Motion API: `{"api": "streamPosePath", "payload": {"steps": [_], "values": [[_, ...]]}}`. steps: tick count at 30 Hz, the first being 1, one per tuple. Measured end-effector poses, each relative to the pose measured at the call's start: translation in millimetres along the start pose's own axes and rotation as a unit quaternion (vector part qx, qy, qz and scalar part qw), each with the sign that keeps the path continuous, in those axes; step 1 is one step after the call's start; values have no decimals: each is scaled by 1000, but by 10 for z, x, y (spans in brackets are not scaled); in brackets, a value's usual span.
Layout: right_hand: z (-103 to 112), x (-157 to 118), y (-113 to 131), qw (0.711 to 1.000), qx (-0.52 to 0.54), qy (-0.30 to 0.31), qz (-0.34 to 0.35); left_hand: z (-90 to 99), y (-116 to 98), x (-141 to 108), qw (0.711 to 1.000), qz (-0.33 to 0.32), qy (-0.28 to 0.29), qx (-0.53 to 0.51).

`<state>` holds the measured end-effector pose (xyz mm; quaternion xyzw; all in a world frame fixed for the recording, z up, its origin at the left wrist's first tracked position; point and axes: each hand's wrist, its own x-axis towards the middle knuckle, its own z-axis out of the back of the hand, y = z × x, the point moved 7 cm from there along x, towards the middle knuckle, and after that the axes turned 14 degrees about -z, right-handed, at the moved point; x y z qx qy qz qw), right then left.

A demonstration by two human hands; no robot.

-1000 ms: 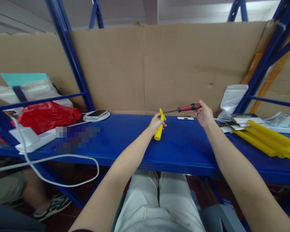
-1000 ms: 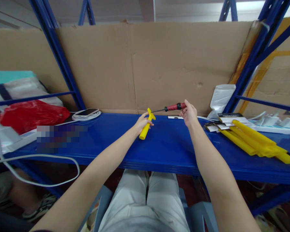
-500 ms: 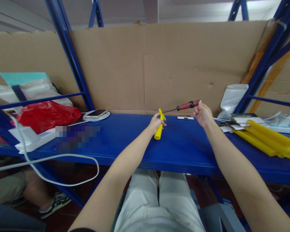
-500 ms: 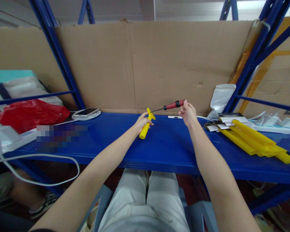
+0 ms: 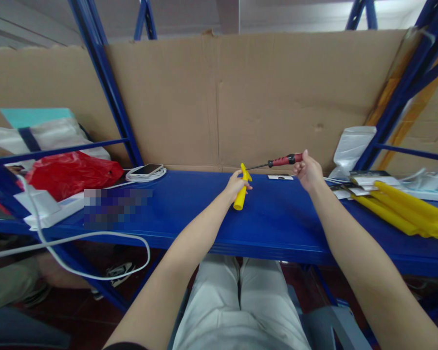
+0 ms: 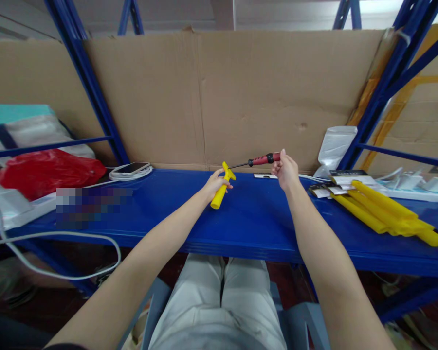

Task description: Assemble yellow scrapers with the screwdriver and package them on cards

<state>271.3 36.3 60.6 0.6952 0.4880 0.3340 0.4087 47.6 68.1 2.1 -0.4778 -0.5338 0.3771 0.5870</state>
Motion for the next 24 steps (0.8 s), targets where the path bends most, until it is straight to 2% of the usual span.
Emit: {"api": "streamPosePath", "payload": {"steps": [6, 17, 24], "values": [[-16, 35, 11, 999, 11, 32, 4, -1, 25, 11, 1000, 2, 0, 3], [79, 108, 4, 999, 11, -19, 24, -12, 51, 35, 1000, -1, 16, 4], [-14, 1, 25, 1000, 17, 23, 2, 1, 57, 50, 1000, -4, 9, 0]]}}
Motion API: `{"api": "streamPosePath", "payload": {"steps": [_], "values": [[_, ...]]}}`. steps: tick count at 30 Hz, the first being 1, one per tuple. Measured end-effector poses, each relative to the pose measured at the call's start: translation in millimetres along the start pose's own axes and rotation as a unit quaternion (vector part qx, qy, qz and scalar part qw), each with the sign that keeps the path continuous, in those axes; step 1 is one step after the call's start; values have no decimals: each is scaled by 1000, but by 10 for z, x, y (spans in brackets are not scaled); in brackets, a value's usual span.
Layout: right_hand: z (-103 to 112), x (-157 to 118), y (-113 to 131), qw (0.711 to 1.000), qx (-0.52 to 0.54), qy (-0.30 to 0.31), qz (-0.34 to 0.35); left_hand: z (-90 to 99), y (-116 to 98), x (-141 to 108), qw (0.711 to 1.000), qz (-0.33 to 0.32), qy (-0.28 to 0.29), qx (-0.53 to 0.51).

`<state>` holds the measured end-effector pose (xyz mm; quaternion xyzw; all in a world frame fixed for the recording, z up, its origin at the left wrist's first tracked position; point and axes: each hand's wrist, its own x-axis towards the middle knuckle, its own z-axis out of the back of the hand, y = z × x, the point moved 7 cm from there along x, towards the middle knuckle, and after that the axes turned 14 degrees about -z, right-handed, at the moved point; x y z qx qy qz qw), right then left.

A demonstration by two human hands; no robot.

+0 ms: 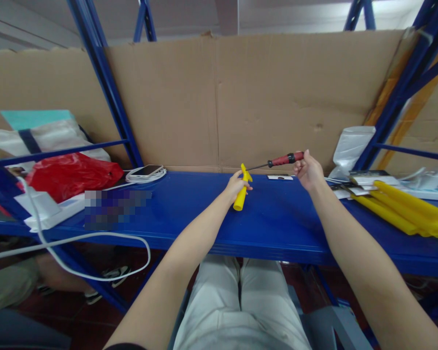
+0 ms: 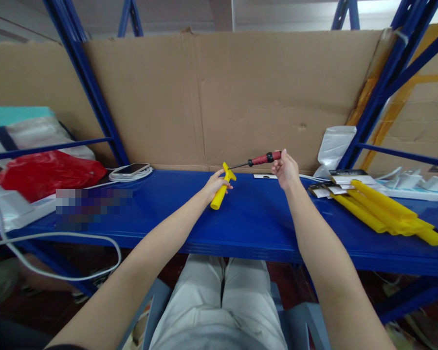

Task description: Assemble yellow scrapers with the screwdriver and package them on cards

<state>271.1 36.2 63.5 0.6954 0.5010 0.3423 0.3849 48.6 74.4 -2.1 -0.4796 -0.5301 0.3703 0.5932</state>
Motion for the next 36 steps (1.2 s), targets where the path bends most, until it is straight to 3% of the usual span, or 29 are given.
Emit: {"api": "streamPosePath", "payload": {"steps": [7, 16, 27, 36], "values": [[6, 16, 3, 1000, -3, 8, -1, -5, 0, -11, 1000, 6, -1, 2], [88, 90, -39, 1000, -2, -29, -5, -24, -43, -42, 1000, 6, -2, 2], [17, -1, -27, 999, 17, -10, -27, -8, -28, -22, 1000, 1, -5, -1], [103, 76, -30, 999, 8, -34, 2, -16, -34, -27, 1000, -1, -3, 4]]}}
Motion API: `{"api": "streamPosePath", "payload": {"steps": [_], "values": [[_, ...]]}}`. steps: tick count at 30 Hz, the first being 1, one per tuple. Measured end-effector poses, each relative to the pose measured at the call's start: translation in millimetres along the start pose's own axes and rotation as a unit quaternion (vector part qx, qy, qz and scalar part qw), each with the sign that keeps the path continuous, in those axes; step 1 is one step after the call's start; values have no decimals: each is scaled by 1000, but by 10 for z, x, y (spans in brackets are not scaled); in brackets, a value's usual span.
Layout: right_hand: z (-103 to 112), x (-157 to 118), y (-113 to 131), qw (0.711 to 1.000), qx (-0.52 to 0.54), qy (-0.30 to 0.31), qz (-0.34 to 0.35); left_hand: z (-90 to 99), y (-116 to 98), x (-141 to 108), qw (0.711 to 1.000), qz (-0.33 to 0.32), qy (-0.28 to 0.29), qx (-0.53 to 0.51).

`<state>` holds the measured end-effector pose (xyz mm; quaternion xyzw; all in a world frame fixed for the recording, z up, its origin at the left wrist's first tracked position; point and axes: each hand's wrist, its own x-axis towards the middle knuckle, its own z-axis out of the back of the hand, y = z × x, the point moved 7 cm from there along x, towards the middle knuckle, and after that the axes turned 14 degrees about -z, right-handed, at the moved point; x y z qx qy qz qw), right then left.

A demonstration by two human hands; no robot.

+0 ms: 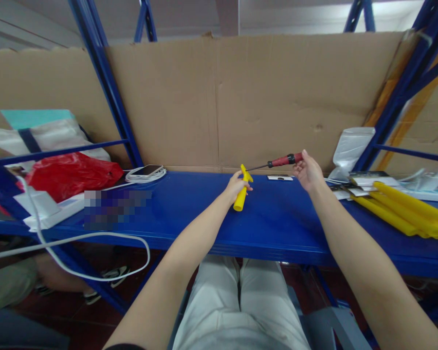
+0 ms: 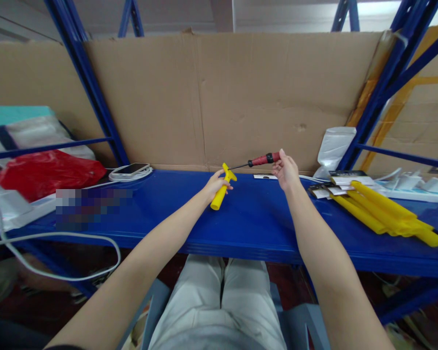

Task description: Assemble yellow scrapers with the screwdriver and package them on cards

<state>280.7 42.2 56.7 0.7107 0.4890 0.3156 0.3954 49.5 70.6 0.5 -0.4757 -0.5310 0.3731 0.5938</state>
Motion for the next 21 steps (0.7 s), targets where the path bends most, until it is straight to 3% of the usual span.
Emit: {"api": "streamPosePath", "payload": {"steps": [6, 15, 21], "values": [[4, 9, -26, 1000, -6, -13, -14, -15, -21, 3, 1000, -8, 12, -9], [-64, -61, 30, 1000, 16, 26, -4, -15, -4, 15, 1000, -14, 15, -13], [-57, -84, 23, 1000, 1, 9, -10, 11, 9, 18, 1000, -7, 3, -6]]}}
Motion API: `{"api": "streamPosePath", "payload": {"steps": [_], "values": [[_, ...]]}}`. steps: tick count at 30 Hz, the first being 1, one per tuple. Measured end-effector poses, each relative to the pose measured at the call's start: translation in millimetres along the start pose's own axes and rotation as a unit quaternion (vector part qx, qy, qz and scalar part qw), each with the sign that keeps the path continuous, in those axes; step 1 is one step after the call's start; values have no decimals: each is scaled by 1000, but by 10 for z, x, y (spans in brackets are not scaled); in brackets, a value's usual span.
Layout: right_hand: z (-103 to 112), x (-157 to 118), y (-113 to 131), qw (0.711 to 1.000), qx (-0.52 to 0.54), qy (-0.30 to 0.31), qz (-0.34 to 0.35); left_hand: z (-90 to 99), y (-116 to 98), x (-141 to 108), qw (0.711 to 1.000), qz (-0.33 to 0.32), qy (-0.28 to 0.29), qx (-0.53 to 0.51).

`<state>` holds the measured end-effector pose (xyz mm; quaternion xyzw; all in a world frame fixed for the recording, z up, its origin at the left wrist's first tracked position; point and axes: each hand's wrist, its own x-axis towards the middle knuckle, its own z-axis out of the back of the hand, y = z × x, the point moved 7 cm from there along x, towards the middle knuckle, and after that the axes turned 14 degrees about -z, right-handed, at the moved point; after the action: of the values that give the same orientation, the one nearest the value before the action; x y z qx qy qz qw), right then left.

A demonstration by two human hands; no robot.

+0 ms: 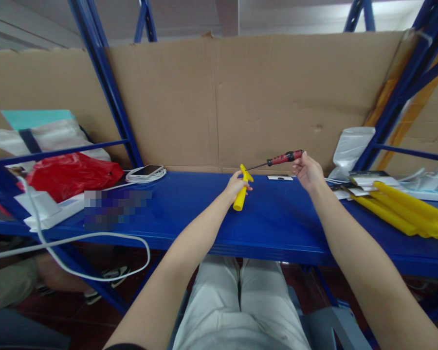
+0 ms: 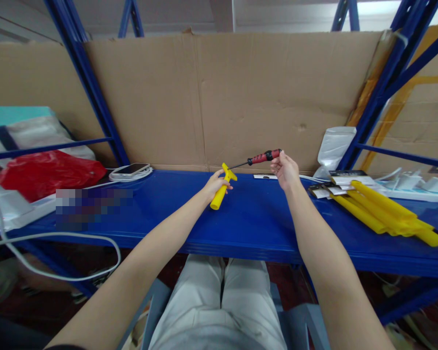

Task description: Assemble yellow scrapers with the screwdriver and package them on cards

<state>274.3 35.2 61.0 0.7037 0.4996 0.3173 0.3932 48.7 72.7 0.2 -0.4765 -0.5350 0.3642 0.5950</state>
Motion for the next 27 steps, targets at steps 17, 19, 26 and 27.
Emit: {"api": "streamPosePath", "payload": {"steps": [17, 19, 26, 27], "values": [[124, 108, -48, 995, -54, -76, 31, -18, -24, -23, 1000, 5, 11, 11], [124, 97, -50, 994, -63, -85, 34, -19, -30, -31, 1000, 6, 9, 12], [180, 76, -65, 989, -71, -125, 39, -45, -35, -38, 1000, 2, 17, 5], [187, 82, -69, 989, -67, -124, 40, -45, -32, -37, 1000, 2, 17, 6]]}}
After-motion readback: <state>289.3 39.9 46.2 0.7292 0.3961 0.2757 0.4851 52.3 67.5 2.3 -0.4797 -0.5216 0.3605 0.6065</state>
